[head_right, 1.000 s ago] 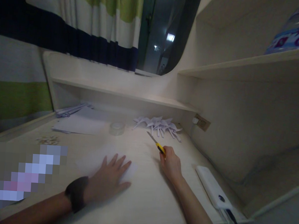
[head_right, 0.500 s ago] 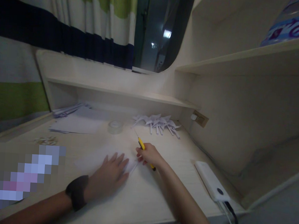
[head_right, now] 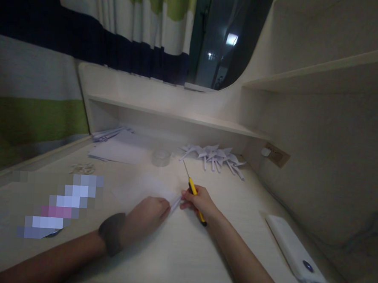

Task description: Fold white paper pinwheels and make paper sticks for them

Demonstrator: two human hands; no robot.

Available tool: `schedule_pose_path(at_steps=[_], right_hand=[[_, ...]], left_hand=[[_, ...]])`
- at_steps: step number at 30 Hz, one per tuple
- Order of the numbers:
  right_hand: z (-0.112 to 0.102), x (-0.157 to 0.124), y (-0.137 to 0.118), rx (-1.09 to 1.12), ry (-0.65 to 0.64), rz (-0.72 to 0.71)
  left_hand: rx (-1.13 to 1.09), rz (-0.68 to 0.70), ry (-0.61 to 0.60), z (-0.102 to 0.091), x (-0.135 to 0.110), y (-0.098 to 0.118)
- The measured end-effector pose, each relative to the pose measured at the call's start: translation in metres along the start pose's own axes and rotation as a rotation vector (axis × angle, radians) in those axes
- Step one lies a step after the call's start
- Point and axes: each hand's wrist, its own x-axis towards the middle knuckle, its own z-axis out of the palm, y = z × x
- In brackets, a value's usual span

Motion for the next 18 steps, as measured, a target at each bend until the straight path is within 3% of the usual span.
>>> schedule_pose_path(at_steps=[6,11,15,18], right_hand=[[0.003,-0.007,-0.005,0.028,-0.102,0.004],[-0.003,-0.008,-0.014,-0.094,-0.018,-0.063],[-0.021,-0.022,-0.034,-0.317,0.075,-0.239],[-0.038,-0.05,-0.045,-0.608,0.122,-0.381]], left_hand=[[0.079,-0.031,0.019,-0.013,-0.001,0.003],[0.091,0.002,0.04,-0.017,-0.001,0.002],[0.048,-0.001,0.038,-0.023,-0.002,0.0],[0.017,-0.011,0.048,-0.028,-0.003,-0.002]])
